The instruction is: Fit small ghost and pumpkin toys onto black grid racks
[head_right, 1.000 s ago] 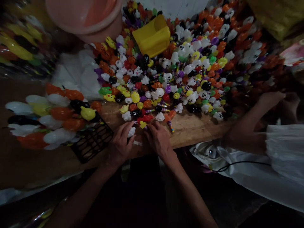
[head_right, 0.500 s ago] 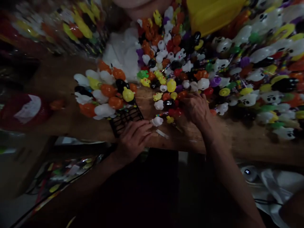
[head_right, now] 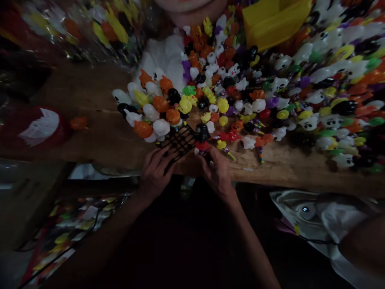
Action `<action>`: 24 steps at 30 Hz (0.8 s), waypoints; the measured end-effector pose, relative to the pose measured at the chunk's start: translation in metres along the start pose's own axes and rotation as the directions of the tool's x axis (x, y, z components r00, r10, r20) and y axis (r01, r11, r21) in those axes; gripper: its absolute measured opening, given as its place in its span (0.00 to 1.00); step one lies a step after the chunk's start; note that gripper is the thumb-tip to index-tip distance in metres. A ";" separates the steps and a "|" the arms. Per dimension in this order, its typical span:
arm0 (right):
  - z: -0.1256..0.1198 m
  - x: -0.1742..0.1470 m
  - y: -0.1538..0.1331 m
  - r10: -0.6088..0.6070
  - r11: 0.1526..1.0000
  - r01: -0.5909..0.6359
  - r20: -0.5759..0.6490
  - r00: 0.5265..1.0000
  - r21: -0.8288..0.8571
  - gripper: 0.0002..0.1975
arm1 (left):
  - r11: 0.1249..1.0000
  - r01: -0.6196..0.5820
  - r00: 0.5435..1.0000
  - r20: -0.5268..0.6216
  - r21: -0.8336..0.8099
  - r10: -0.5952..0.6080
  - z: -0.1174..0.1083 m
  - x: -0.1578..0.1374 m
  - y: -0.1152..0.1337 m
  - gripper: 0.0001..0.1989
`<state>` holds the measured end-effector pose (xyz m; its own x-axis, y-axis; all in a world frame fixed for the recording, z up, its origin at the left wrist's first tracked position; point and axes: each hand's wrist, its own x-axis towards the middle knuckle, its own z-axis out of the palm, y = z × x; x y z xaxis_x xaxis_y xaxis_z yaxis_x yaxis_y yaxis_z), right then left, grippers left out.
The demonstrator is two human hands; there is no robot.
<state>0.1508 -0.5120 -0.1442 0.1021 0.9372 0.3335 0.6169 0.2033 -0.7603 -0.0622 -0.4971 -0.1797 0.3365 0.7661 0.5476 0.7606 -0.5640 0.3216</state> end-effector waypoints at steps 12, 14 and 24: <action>-0.004 -0.011 0.018 -0.197 0.976 0.171 -0.221 0.955 -0.132 0.13 | 0.997 -0.042 0.995 -0.090 -0.065 0.036 -0.033 0.018 0.022 0.13; 0.001 -0.020 0.011 -0.121 0.992 0.114 -0.154 0.981 -0.055 0.08 | 0.997 -0.049 0.987 -0.155 -0.066 0.039 -0.052 0.035 0.026 0.16; -0.007 0.044 0.048 -0.055 0.998 0.054 0.012 0.998 0.042 0.10 | 0.992 0.092 0.970 -0.231 0.081 -0.071 -0.037 0.095 -0.005 0.17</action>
<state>0.1900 -0.4630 -0.1618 0.0585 0.9282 0.3675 0.5881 0.2654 -0.7640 -0.0545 -0.4327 -0.1008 0.1438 0.7121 0.6872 0.8311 -0.4639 0.3068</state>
